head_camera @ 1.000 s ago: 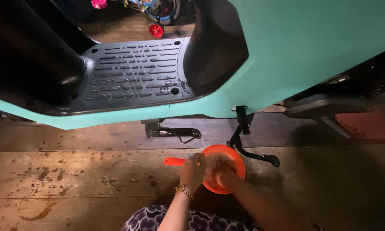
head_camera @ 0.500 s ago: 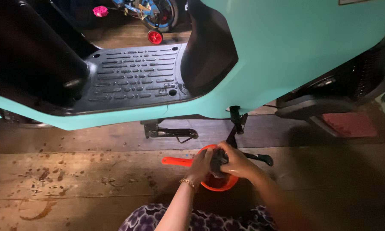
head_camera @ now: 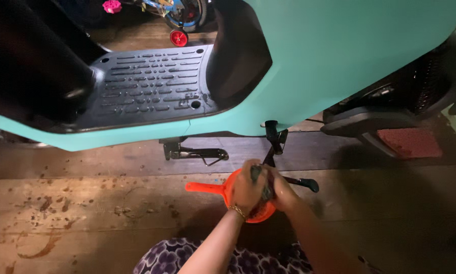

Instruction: The person wipes the floorboard, side panels, and seat of a light blue scooter using a cloth. They repeatedly dip the cloth into an orange bucket to wet it and continue wiping various surfaces of the scooter.

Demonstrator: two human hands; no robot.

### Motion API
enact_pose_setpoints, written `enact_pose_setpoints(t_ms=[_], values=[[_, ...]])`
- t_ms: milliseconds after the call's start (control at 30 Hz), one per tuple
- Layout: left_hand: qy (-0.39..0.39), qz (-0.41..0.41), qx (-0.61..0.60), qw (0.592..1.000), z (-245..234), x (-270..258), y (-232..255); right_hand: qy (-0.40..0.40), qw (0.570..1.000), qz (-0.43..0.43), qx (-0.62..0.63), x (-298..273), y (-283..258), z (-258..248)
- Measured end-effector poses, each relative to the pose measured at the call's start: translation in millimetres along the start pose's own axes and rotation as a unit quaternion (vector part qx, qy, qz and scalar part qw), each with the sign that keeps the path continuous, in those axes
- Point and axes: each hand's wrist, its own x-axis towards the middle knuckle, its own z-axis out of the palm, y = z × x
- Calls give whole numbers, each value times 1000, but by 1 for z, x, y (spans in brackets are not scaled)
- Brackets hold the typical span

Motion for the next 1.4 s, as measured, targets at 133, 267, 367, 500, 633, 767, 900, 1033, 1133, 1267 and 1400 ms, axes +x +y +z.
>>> enact_pose_setpoints(t_ms=[133,267,367,500,633,767,900,1033,1133,1267,1400], values=[[-136,93,80,983,-2,-1,-6,-146,982,99,66,29,12,-41],[-134,377,169,901,-10,-5,-23,-146,982,112,-31,44,18,-70],[-136,384,281,869,-8,-11,-39,-150,980,106,-77,56,35,-80],[-91,316,235,915,0,-7,-56,-161,976,67,-128,84,69,-82],[-8,257,234,938,10,-7,-69,-162,971,-25,-176,103,101,-86],[1,168,253,953,24,-2,-83,-141,933,-212,-255,106,110,-91],[46,137,258,955,35,1,-95,-102,974,-140,-147,93,112,-81],[24,16,219,975,31,5,-85,-177,973,10,146,88,115,-50],[3,-173,215,961,21,0,-56,-80,992,-5,99,74,113,-26],[31,-154,173,972,0,1,-6,-110,987,39,114,46,86,-6],[90,-78,61,991,-24,-9,44,-188,980,44,57,-14,26,18]])
